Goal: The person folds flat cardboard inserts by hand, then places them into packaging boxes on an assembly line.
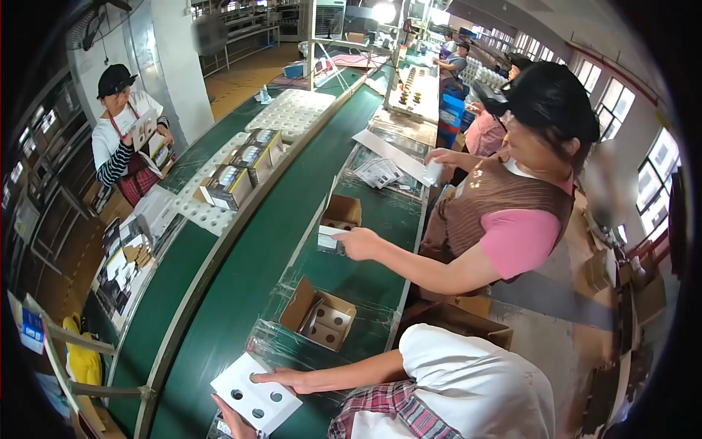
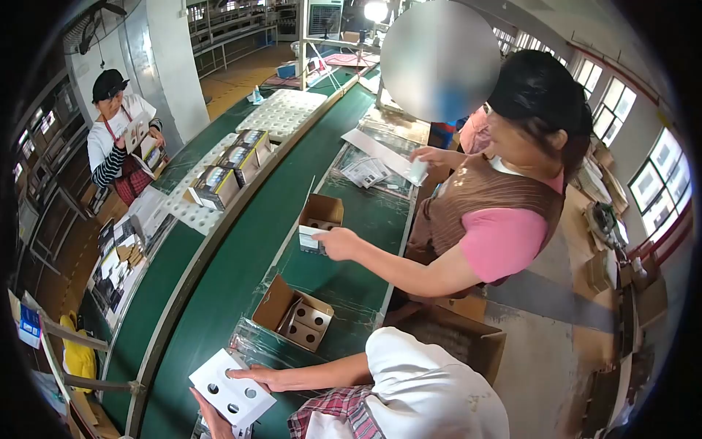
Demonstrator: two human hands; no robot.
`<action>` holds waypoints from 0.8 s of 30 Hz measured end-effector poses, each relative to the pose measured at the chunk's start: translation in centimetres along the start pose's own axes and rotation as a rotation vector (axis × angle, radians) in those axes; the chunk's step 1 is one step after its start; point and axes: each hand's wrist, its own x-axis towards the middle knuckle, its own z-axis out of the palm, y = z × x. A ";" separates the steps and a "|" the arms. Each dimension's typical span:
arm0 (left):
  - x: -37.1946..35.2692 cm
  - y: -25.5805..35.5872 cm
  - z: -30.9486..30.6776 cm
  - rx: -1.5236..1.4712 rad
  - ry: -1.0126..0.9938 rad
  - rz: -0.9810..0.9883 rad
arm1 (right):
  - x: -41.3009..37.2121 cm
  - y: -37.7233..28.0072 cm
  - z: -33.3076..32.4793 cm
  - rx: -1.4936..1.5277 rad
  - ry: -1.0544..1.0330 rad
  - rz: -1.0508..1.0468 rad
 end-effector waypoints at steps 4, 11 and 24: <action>1.6 -0.7 -1.9 -0.015 0.144 -0.014 | 1.0 0.1 -0.2 0.049 -0.001 -0.068; -1.0 -1.5 -1.4 0.467 0.183 0.162 | 1.9 2.3 -3.3 0.077 0.113 0.012; -3.3 1.1 -3.8 0.127 0.257 0.178 | 0.8 0.8 -1.3 0.085 -0.221 -0.024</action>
